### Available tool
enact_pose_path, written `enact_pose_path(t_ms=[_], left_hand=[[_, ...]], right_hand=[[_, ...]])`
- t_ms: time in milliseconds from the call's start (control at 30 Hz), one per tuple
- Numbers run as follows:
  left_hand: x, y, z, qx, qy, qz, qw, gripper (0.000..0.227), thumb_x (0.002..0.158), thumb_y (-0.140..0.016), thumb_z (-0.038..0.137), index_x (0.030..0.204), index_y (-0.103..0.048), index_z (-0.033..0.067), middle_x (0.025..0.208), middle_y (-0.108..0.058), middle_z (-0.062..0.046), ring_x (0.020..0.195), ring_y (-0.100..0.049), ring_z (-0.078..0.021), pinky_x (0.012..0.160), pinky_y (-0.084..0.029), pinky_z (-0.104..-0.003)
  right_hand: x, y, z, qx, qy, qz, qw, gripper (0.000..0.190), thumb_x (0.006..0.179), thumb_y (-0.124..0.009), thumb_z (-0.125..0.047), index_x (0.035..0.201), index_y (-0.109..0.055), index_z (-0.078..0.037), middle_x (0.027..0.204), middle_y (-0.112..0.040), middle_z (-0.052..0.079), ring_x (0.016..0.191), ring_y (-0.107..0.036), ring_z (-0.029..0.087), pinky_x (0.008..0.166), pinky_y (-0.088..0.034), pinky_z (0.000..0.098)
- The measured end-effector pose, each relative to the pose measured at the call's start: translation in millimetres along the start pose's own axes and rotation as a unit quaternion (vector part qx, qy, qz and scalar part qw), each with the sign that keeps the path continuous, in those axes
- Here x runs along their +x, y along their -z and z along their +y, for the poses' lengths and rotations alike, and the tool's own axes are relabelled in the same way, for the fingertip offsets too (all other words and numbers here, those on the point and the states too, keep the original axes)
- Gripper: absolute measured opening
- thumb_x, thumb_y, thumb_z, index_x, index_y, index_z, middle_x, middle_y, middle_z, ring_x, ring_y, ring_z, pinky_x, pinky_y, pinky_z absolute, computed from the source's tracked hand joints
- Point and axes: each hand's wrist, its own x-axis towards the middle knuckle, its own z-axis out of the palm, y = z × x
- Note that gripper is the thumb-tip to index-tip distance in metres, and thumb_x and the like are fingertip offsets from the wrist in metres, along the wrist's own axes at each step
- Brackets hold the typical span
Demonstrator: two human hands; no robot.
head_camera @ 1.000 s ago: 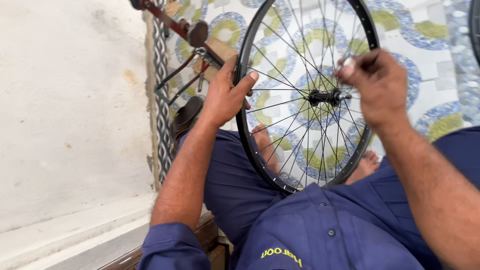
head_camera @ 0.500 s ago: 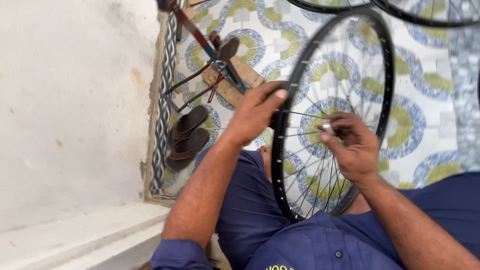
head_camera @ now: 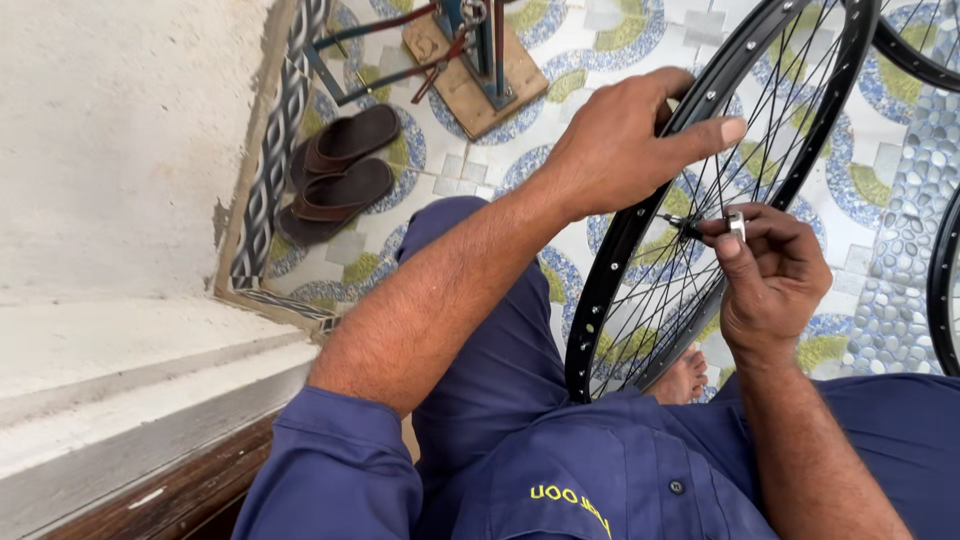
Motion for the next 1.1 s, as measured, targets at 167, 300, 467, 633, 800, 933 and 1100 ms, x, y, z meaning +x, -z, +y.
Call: enact_pose_path(t_ms=[167,300,467,633,800,933,1100], left_hand=[[-2.4,0.1,-7.5,-0.027,-0.041,0.013,0.999,0.053,0.086,-0.074,0.054,0.109,-0.071,0.0064,0.072,-0.070,-0.004,0.060,-0.068,-0.0137,0.054,-0.054,-0.036],[13.6,18.5,-18.4,-0.001,0.003,-0.036,0.999,0.042,0.091,-0.071,0.045,0.110,-0.069,0.0074,0.071,-0.070,-0.004,0.060,-0.067,-0.0152,0.057,-0.053,-0.037],[8.3,40.2,-27.0,0.040,0.011,0.026,0.999,0.036,0.092,-0.071,0.031,0.114,-0.066,0.0032,0.077,-0.067,-0.008,0.068,-0.067,-0.0220,0.063,-0.053,-0.039],[-8.5,55.3,-30.4,0.124,0.044,0.023,0.991,0.040,0.096,-0.071,0.037,0.113,-0.065,0.0008,0.076,-0.068,-0.010,0.068,-0.069,-0.0236,0.063,-0.053,-0.040],[-14.1,61.4,-29.2,0.169,0.071,0.006,0.983,0.047,0.101,-0.068,0.045,0.115,-0.064,-0.0002,0.073,-0.068,-0.011,0.066,-0.071,-0.0257,0.061,-0.053,-0.042],[-16.1,60.6,-26.1,0.177,0.016,0.015,0.984,0.054,0.103,-0.065,0.049,0.119,-0.062,-0.0017,0.076,-0.069,-0.010,0.069,-0.073,-0.0256,0.062,-0.055,-0.041],[-16.4,57.0,-21.0,0.186,0.037,0.004,0.982,0.058,0.104,-0.061,0.058,0.113,-0.064,0.0001,0.074,-0.069,-0.009,0.067,-0.074,-0.0224,0.059,-0.055,-0.039]], right_hand=[[-1.1,-11.8,-4.6,0.020,-0.010,-0.014,1.000,0.016,0.110,-0.071,-0.002,0.118,-0.058,0.001,0.124,-0.066,0.017,0.112,-0.073,0.022,0.100,-0.062,0.0352],[4.8,-32.9,-11.2,0.065,-0.010,-0.062,0.996,0.019,0.102,-0.072,0.001,0.115,-0.059,-0.002,0.129,-0.066,0.015,0.111,-0.073,0.024,0.097,-0.063,0.0375],[-0.8,-64.3,-26.1,-0.099,0.063,-0.136,0.984,0.030,0.086,-0.084,-0.003,0.109,-0.065,-0.001,0.124,-0.063,0.016,0.112,-0.071,0.026,0.091,-0.060,0.0365],[-1.2,-73.7,-15.8,-0.180,0.087,-0.206,0.958,0.034,0.078,-0.089,-0.011,0.106,-0.070,-0.005,0.120,-0.069,0.014,0.104,-0.074,0.027,0.084,-0.061,0.0320],[-4.4,-75.1,-6.6,-0.200,0.093,-0.232,0.947,0.032,0.079,-0.086,-0.011,0.107,-0.071,-0.006,0.122,-0.069,0.014,0.103,-0.075,0.029,0.080,-0.064,0.0330],[-4.6,-72.0,-5.0,-0.189,0.104,-0.224,0.951,0.031,0.081,-0.084,-0.009,0.109,-0.071,-0.006,0.127,-0.066,0.015,0.108,-0.075,0.030,0.084,-0.065,0.0328],[-3.5,-68.7,-3.8,-0.201,0.091,-0.236,0.946,0.033,0.080,-0.083,-0.009,0.110,-0.071,-0.008,0.127,-0.066,0.014,0.101,-0.075,0.029,0.077,-0.064,0.0333]])
